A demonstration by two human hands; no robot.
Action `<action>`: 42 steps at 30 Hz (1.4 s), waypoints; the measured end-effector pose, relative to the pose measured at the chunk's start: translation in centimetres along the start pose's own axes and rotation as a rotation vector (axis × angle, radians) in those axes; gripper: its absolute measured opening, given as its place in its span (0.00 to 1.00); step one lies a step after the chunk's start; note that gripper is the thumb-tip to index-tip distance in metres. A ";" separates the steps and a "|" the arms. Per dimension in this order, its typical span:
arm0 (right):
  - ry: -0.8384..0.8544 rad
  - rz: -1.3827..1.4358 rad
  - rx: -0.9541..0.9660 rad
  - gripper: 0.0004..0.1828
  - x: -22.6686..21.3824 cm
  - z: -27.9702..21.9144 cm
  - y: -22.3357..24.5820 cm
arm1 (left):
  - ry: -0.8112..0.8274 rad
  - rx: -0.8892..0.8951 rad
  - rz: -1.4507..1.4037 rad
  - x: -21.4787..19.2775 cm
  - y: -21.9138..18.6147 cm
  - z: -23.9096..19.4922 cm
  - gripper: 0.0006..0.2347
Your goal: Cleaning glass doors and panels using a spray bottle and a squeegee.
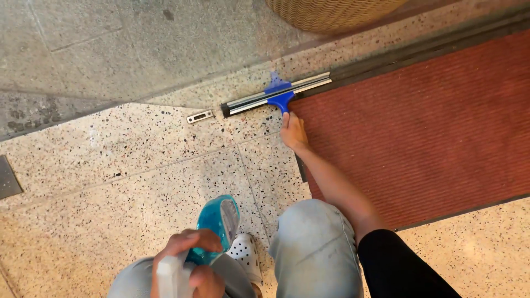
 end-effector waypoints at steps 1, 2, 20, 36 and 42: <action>0.006 -0.002 -0.003 0.24 0.3 -0.1 -0.2 | -0.006 -0.002 0.003 0.6 -0.2 0.7 0.20; 0.001 0.011 -0.032 0.24 0.2 -0.2 -0.4 | -0.033 0.075 0.041 1.2 -0.8 1.5 0.20; -0.063 0.493 0.072 0.19 -21.6 -21.1 -1.3 | 0.137 0.023 0.135 4.7 -16.2 5.0 0.12; 0.050 0.860 -0.606 0.20 -52.8 -50.1 52.5 | -0.066 0.287 0.126 -7.4 -65.0 9.9 0.12; -0.075 0.887 -1.020 0.22 -64.7 -58.6 74.5 | -0.250 0.331 0.227 -13.1 -72.4 9.3 0.12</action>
Point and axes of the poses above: each hand's wrist, its own z-axis towards the middle knuckle, its own x-axis out of the palm, y = z × x, the point moved 7 cm from there along z, towards the middle knuckle, and after that the axes turned 5 degrees about x, right-handed, at the moved point
